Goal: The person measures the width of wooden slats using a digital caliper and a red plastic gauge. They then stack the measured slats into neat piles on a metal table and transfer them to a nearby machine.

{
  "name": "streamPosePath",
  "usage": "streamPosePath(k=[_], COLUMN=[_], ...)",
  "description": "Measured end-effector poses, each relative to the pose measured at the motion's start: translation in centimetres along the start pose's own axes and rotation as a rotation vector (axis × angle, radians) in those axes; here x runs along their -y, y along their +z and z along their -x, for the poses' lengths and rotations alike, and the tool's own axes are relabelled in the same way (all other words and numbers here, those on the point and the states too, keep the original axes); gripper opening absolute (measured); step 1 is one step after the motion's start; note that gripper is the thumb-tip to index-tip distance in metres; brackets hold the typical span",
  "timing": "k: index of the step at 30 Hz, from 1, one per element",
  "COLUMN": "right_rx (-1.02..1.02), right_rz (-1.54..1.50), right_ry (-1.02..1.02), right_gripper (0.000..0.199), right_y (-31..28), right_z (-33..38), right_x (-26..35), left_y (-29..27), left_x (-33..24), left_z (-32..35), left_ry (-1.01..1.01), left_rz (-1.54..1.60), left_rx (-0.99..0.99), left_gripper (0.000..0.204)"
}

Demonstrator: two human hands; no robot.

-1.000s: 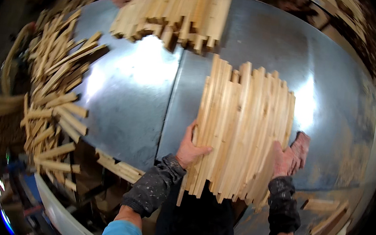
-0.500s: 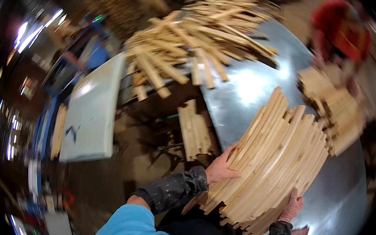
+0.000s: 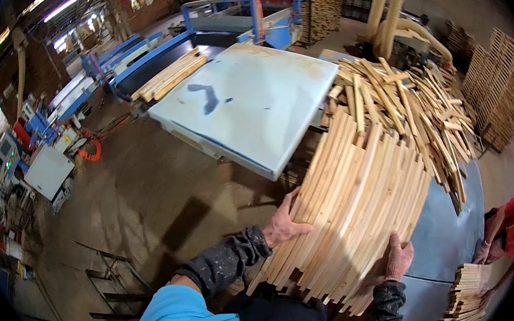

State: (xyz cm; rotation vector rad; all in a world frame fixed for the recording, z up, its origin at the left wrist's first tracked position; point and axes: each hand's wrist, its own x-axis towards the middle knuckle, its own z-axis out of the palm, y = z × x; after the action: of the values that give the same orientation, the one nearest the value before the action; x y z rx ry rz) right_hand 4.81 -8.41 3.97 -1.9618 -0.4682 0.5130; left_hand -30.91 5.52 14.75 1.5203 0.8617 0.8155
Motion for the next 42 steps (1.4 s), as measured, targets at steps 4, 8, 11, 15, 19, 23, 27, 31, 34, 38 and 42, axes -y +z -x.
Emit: streamPosePath(k=[4, 8, 11, 15, 19, 23, 27, 31, 34, 38, 42], right_rx=[0.164, 0.236, 0.360, 0.400, 0.550, 0.639, 0.738, 1.011, 1.043, 0.996, 1.038], right_rz=[0.091, 0.165, 0.188, 0.154, 0.179, 0.039, -0.075, -0.297, -0.134, -0.061, 0.046], right_ry=[-0.079, -0.247, -0.253, -0.425, -0.457, -0.526, -0.637, -0.601, -0.677, -0.878, -0.867], right_gripper=[0.055, 0.058, 0.061, 0.066, 0.071, 0.066, 0.060, 0.051, 0.057, 0.074, 0.076], right_y=[8.2, 16.8, 21.7, 31.4, 41.4, 49.8, 59.1, 66.5, 73.1, 82.7, 90.6], right_z=[5.7, 10.5, 14.3, 14.9, 17.6, 20.3, 24.2, 29.2, 34.4, 41.5, 48.4], right_x=[9.8, 17.9, 25.4, 29.1, 37.2, 44.9, 54.0, 62.0, 67.5, 74.0, 82.0], left_y=[-11.6, -20.7, -26.8, -34.5, -43.7, -51.9, -60.5, -66.9, -73.4, -84.5, -100.8], left_x=[-1.8, -5.0, -5.6, -6.4, -7.5, -8.8, -12.7, -16.2, -16.4, -16.7, -17.3], left_z=[4.7, 7.9, 9.6, 10.3, 10.3, 9.3, 8.3, 9.0, 11.2, 12.4, 13.8], left_ry=[-0.063, -0.093, -0.074, 0.017, 0.133, 0.271, 0.352, 0.287, 0.329, 0.380, 0.455], left_rz=[0.081, 0.107, 0.051, 0.095, 0.065, -0.007, 0.002, 0.069, 0.046, -0.015, -0.222], left_rx=[-0.176, -0.298, -0.416, -0.548, -0.646, -0.750, -0.832, -1.069, -1.211, -1.331, -1.226], left_gripper=[0.110, 0.106, 0.103, 0.100, 0.101, 0.097, 0.093, 0.099, 0.097, 0.093, 0.093])
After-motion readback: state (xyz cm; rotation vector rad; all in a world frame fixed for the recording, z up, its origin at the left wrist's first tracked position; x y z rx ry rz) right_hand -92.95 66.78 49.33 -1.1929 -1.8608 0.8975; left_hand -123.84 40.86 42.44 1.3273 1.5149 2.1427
